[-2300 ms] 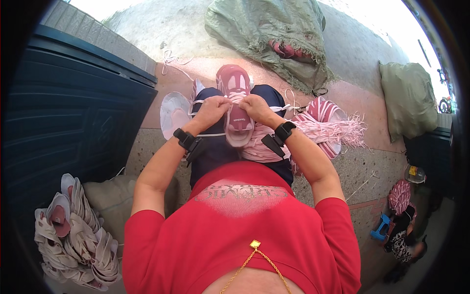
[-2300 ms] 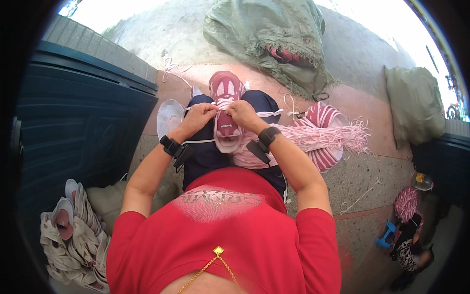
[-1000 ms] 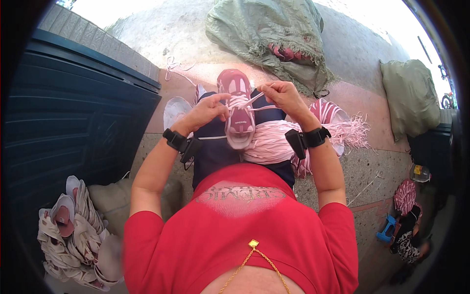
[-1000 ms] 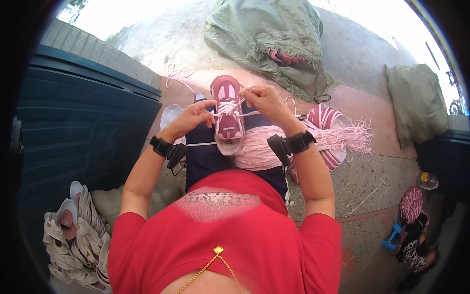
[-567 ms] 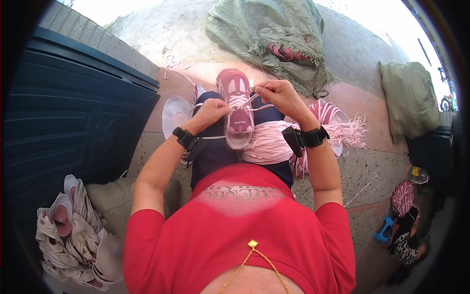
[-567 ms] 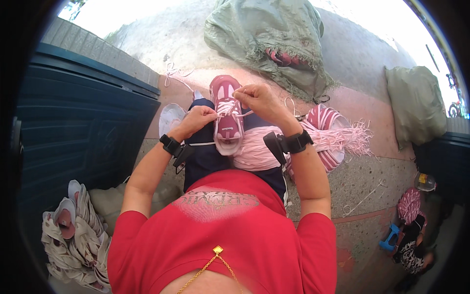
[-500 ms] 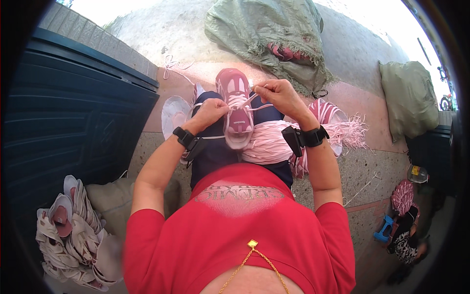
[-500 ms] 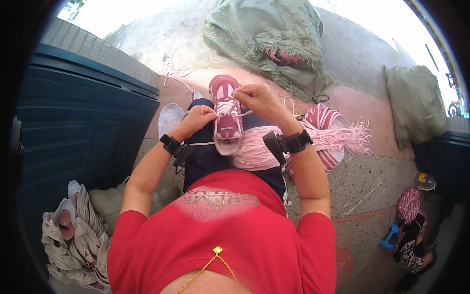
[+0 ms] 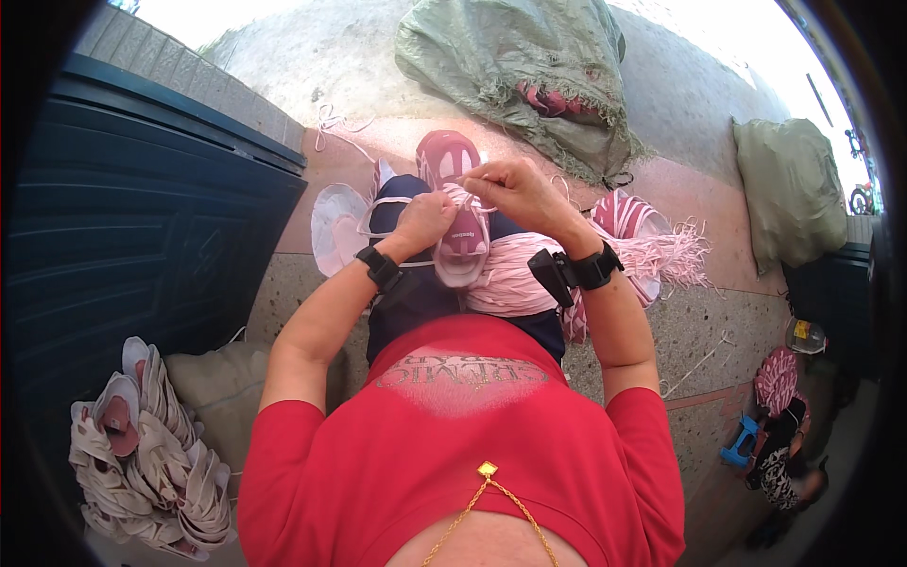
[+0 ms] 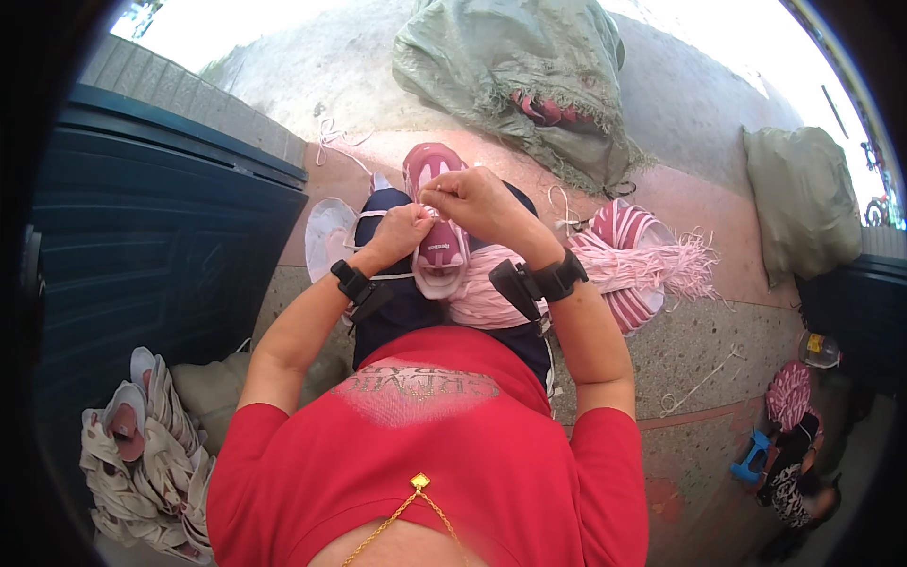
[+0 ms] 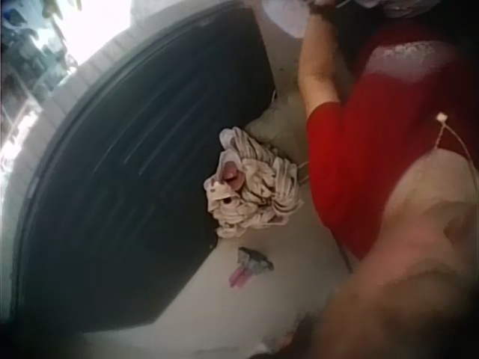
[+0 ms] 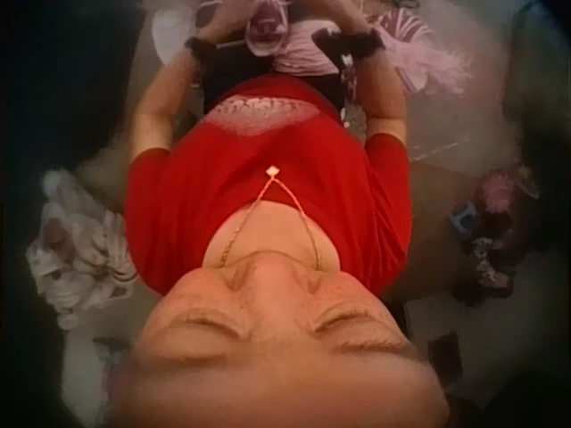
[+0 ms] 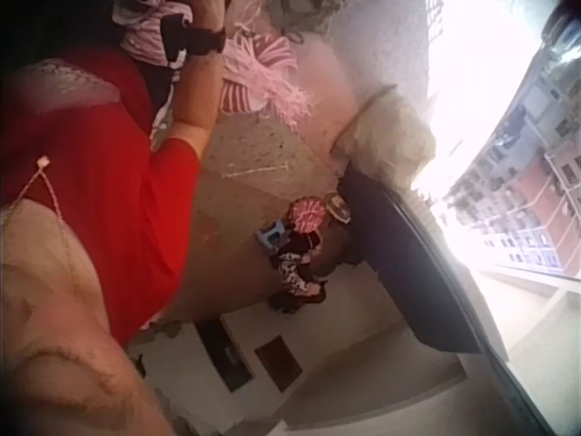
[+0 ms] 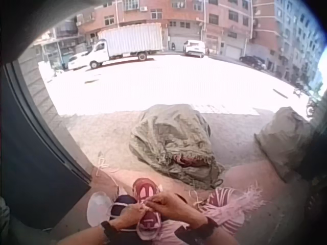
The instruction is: The person threads a long pink shoelace through the eyelets of a pink sneaker, pulling the lace tight and arranging it across the shoe. The person handles the shoe and lace by hand, working on one shoe at a time.
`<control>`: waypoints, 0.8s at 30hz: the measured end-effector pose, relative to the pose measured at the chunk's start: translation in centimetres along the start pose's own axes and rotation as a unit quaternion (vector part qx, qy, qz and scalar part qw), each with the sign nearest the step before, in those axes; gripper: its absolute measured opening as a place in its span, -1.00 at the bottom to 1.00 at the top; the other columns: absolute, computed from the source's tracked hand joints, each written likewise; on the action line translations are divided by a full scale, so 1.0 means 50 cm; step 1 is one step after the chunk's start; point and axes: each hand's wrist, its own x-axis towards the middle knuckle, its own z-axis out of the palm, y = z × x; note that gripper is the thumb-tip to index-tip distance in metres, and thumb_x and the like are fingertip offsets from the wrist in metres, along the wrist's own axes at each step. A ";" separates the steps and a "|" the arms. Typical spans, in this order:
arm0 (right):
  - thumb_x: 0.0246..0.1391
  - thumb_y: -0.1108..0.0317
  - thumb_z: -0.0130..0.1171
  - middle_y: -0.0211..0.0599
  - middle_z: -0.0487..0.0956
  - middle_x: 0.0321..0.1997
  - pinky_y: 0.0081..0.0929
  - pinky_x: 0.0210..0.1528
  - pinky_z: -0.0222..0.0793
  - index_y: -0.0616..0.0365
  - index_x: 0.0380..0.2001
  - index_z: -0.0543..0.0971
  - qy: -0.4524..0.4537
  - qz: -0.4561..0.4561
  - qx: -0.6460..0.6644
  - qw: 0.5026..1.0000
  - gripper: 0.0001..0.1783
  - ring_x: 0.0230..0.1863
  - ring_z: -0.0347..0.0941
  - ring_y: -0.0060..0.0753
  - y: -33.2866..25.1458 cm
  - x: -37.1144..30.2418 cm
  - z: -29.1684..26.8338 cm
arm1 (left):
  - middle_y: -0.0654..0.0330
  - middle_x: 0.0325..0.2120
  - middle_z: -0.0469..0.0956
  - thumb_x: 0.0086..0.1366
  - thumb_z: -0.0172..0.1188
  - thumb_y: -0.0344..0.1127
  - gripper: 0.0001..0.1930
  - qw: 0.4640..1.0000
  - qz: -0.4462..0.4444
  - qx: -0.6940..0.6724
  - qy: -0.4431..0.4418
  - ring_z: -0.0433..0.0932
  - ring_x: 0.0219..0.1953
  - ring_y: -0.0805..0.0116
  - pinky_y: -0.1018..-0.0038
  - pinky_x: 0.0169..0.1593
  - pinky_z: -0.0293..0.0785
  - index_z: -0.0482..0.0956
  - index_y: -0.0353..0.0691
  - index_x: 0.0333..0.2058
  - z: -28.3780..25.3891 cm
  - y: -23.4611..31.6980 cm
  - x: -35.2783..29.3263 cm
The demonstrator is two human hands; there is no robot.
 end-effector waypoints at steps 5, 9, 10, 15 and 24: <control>0.00 0.27 0.14 0.02 0.53 -0.52 -0.34 -0.43 0.38 0.27 -0.37 0.60 0.017 -0.126 -0.164 0.978 -0.74 -0.53 0.50 -0.12 -0.026 0.069 -0.009 | -0.10 -0.48 0.56 0.13 0.10 -0.22 -0.77 0.998 0.059 0.009 0.018 0.56 -0.34 -0.05 0.19 -0.23 0.46 0.60 -0.27 -0.46 -0.011 0.020 -0.008; -0.01 0.21 0.16 -0.10 0.58 -0.29 -0.28 -0.16 0.33 0.20 -0.33 0.62 0.074 -0.048 -0.203 0.975 -0.72 -0.20 0.49 -0.14 -0.012 0.123 -0.012 | -0.10 -0.53 0.55 0.11 0.15 -0.22 -0.75 0.997 0.036 -0.055 -0.031 0.57 -0.41 0.00 0.25 -0.28 0.46 0.59 -0.34 -0.50 -0.012 0.018 0.005; -0.01 0.20 0.17 -0.12 0.57 -0.20 -0.26 -0.09 0.30 0.18 -0.30 0.62 0.156 -0.108 -0.270 0.944 -0.71 -0.10 0.45 -0.13 0.031 0.130 -0.004 | -0.09 -0.53 0.56 0.11 0.17 -0.24 -0.76 0.997 0.020 -0.062 -0.050 0.58 -0.43 0.07 0.29 -0.31 0.46 0.59 -0.35 -0.47 -0.022 0.035 0.006; -0.08 0.22 0.23 -0.19 0.54 -0.21 -0.23 -0.02 0.24 0.10 -0.35 0.64 0.086 -0.057 -0.306 0.946 -0.76 -0.06 0.38 -0.14 0.032 0.065 -0.033 | -0.14 -0.54 0.53 0.10 0.16 -0.20 -0.72 0.996 0.027 -0.062 0.052 0.55 -0.39 -0.09 0.19 -0.25 0.46 0.57 -0.36 -0.53 -0.001 0.021 0.001; -0.10 0.23 0.23 -0.21 0.49 -0.48 -0.27 -0.24 0.31 0.08 -0.43 0.65 0.121 0.055 -0.239 0.962 -0.81 -0.31 0.40 -0.15 0.190 -0.045 0.101 | -0.10 -0.54 0.55 0.13 0.16 -0.31 -0.80 0.993 0.066 -0.054 0.078 0.57 -0.44 0.02 0.29 -0.36 0.45 0.53 -0.37 -0.47 0.022 0.002 0.010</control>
